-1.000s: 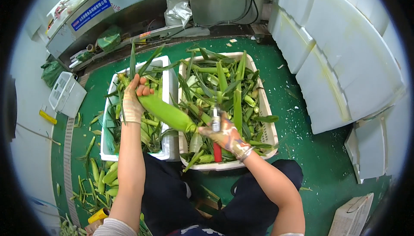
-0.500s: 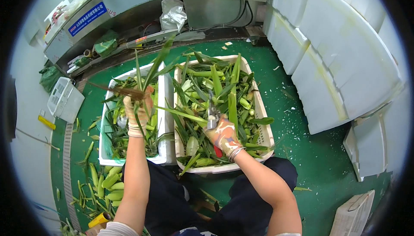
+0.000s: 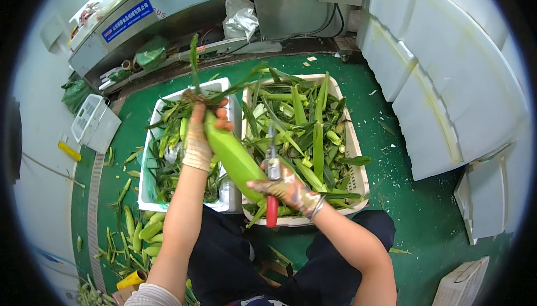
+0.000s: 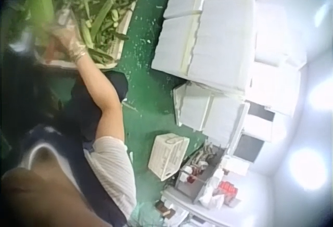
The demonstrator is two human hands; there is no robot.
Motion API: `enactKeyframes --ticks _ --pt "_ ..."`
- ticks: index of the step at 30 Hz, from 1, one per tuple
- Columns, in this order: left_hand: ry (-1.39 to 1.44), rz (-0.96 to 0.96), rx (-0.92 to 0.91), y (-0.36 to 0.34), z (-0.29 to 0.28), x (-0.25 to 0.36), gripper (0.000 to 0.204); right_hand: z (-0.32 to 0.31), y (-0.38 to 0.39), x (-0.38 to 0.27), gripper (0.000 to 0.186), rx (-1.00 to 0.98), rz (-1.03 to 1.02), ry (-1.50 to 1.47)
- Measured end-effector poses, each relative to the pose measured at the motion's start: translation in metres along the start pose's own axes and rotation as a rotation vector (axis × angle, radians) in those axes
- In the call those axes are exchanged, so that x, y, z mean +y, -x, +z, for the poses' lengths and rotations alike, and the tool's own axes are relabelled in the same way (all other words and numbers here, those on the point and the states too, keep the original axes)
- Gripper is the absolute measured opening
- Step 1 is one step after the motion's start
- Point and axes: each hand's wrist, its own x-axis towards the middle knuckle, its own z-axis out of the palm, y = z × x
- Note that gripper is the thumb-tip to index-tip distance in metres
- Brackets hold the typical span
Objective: The person shucks ears of corn using shears to cut the ends and their hands to pull away the husks, placing the cleaned corn into a white crate and the husks into a beige crate.
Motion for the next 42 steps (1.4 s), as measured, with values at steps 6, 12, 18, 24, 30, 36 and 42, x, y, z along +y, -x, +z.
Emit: enactKeyframes --ticks 6,12,18,24,30,36,42 --pt "-0.220 -0.296 -0.003 0.003 -0.008 -0.037 0.090 -0.004 -0.005 0.035 0.058 0.331 -0.246 0.115" --pt "-1.082 -0.168 -0.023 0.032 0.033 -0.072 0.052 -0.012 0.014 0.028 0.094 0.252 -0.096 0.933" --pt "-1.102 -0.154 -0.012 0.022 -0.028 -0.092 0.046 -0.043 0.017 0.013 0.110 0.023 0.050 0.888" --pt "-1.759 -0.385 -0.227 0.051 0.051 -0.060 0.075 -0.073 0.004 -0.002 0.035 -0.136 -0.046 0.528" --pt "-1.060 -0.365 -0.233 0.047 0.007 -0.035 0.063 -0.085 0.011 0.000 0.028 0.130 0.130 -0.014" --pt "-0.109 -0.571 -0.342 0.072 0.001 -0.035 0.065 -0.062 0.028 0.005 0.047 -0.347 0.200 0.331" --pt "0.042 -0.724 -0.387 0.087 -0.015 -0.051 0.073 -0.030 0.028 -0.013 0.056 -0.475 0.156 0.263"
